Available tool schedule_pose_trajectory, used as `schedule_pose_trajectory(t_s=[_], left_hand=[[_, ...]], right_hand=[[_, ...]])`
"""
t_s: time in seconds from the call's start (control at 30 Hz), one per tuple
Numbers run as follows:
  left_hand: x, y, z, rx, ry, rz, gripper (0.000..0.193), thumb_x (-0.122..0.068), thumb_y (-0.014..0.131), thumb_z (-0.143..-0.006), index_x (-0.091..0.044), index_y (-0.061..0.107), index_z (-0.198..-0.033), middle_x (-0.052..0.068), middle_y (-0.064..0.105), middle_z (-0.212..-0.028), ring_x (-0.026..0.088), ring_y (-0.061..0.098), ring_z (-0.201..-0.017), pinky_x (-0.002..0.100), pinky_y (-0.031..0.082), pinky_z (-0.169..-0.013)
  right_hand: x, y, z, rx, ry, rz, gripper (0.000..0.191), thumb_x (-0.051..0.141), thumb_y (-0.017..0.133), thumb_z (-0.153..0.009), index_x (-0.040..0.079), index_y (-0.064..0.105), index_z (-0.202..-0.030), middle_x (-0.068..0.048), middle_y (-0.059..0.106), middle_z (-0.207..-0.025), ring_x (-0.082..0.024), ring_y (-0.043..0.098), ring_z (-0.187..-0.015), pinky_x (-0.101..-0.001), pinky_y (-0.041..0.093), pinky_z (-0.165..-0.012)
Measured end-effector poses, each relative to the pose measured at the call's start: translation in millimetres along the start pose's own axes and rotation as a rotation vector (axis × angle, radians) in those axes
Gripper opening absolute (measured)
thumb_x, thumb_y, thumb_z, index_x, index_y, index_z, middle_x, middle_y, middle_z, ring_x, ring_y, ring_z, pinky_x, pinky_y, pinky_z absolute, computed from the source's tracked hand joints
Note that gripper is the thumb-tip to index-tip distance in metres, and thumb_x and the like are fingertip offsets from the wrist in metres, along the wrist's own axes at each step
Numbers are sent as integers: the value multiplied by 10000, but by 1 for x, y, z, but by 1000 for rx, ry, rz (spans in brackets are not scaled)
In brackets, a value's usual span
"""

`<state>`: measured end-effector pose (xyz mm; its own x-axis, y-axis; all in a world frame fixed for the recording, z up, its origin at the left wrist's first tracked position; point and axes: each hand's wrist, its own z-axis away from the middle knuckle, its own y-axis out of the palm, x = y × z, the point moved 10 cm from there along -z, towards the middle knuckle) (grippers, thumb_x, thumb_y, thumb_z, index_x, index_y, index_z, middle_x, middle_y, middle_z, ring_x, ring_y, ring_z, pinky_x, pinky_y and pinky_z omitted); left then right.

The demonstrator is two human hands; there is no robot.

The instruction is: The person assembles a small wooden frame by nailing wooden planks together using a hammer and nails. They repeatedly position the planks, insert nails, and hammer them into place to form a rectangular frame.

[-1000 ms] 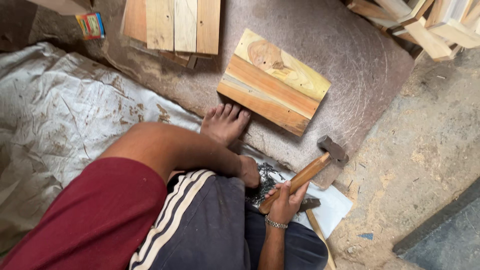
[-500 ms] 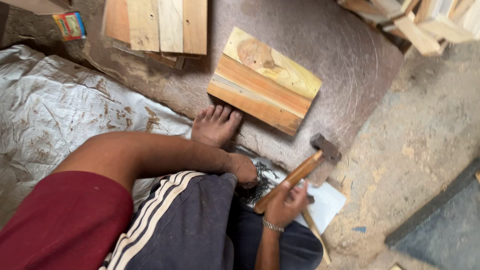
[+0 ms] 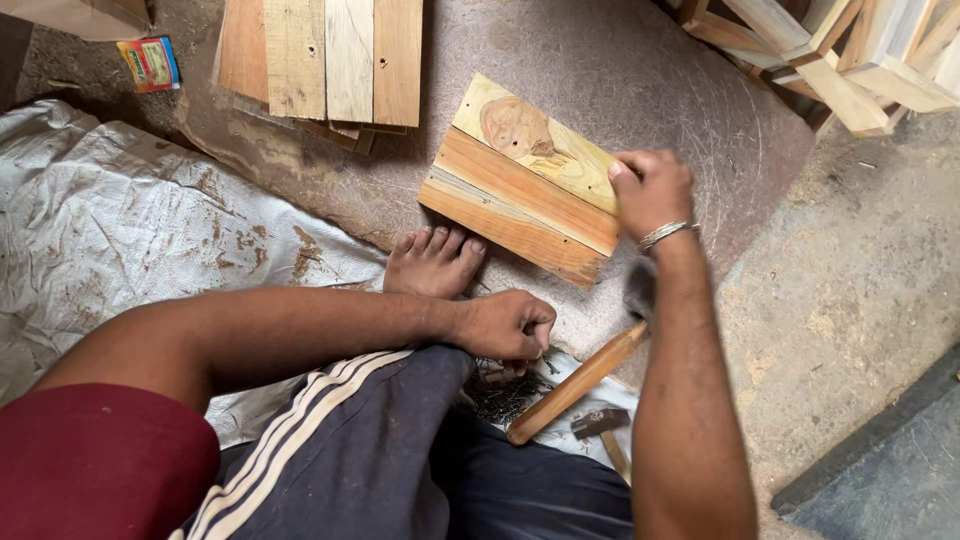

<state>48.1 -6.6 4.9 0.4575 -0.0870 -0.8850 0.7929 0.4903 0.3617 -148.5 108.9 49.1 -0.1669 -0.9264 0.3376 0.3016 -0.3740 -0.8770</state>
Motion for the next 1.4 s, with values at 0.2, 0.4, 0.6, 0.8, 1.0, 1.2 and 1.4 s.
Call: schedule_pose_trajectory(t_s=[0.2,0.4,0.6,0.8,1.0,1.2,1.4], left_hand=[[-13,-25,-3,-45,-4,68,175,-27,568,-920,-18,667,-1064,70,790,-866,114,731,-672,267,628,-631],[-26,-42,-9,9,-9,287,276,-32,609,-969,23,644,-1238,122,764,-1132,128,749,-997,277,652,-838],[-64,-81,-17,-99,115,54,292,-196,584,-1017,-31,658,-1247,91,782,-1117,119,771,-997,276,674,-822],[-132,-133,-27,-521,578,-848,105,-181,726,-966,-117,790,-1019,59,688,-886,179,656,-861,331,603,-838],[-132,-159,-71,-635,552,-875,153,-110,687,-982,-114,766,-1112,42,709,-926,178,689,-816,338,607,-751],[-121,-166,-84,-752,485,-898,149,-153,692,-967,-158,764,-1097,28,757,-988,169,743,-845,353,608,-755],[-123,-162,-77,-790,505,-922,123,-135,686,-1001,-141,761,-1098,40,742,-943,190,738,-841,375,606,-764]], right_hand=[[-10,-1,-5,0,88,-155,132,195,783,-902,123,804,-1011,-72,646,-1082,-191,679,-943,-354,598,-852],[-9,-4,-2,-102,9,-141,119,209,816,-897,136,814,-990,-67,643,-1047,-182,675,-930,-358,576,-849],[-11,-11,4,-135,34,-38,157,275,849,-879,138,807,-943,-65,638,-1053,-200,622,-1000,-395,531,-885],[-24,-2,24,-170,159,-117,324,308,761,-948,125,708,-1209,-72,581,-1271,-240,610,-1129,-395,561,-950],[-52,10,129,-536,139,-479,521,194,710,-991,5,537,-1445,-196,488,-1427,-315,609,-1267,-430,553,-1060],[-100,79,283,-643,456,-526,564,188,698,-995,-45,470,-1455,-245,462,-1391,-304,621,-1161,-373,567,-986],[-116,165,325,-354,536,-1322,427,156,637,-1042,-45,445,-1366,-170,638,-1039,-221,640,-902,-354,553,-786]])
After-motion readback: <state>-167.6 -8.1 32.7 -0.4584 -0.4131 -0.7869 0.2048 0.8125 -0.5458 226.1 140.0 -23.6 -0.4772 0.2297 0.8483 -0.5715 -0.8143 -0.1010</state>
